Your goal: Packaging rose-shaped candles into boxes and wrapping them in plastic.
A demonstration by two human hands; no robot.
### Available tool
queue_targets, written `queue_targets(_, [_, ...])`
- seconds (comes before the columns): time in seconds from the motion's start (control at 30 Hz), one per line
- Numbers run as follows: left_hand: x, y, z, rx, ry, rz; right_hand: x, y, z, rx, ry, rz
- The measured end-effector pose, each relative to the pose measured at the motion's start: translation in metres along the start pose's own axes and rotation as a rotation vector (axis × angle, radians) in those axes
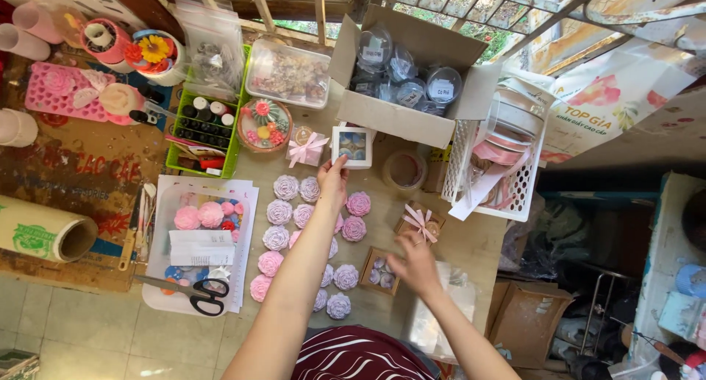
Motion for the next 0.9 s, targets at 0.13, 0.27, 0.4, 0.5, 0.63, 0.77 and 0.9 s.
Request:
queue_targets(0.13, [0.008, 0.012, 0.001, -0.012, 0.045, -0.052, -0.018, -0.008, 0.042, -0.067, -0.078, 0.156])
queue_targets(0.27, [0.030, 0.004, 0.014, -0.095, 0.094, -0.067, -0.032, -0.001, 0.056, -0.287, 0.023, 0.414])
queue_targets(0.4, [-0.012, 0.037, -0.012, 0.013, 0.068, -0.027, -0.049, 0.032, 0.027, -0.420, -0.032, 0.289])
queue_targets(0.5, [-0.057, 0.073, -0.046, 0.294, 0.069, -0.034, -0.052, 0.031, 0.021, -0.319, 0.052, 0.329])
queue_targets(0.63, [-0.020, 0.043, -0.028, 0.599, 0.290, 0.022, -0.034, -0.004, 0.045, -0.223, 0.032, 0.189])
queue_targets(0.77, [-0.039, 0.045, -0.036, 0.819, 0.449, 0.044, 0.036, -0.035, 0.068, -0.135, -0.074, -0.092])
queue_targets(0.9, [-0.008, 0.016, -0.020, 0.849, 0.467, 0.046, 0.144, -0.046, 0.079, -0.129, -0.219, -0.183])
Point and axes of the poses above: each hand's wrist, its own x-axis towards the middle knuckle, its own y-axis out of the palm, z = x × y, the point moved 1 cm from there along x, towards the middle knuckle, and after that the axes turned 6 degrees about -x, right-handed, at the moved point
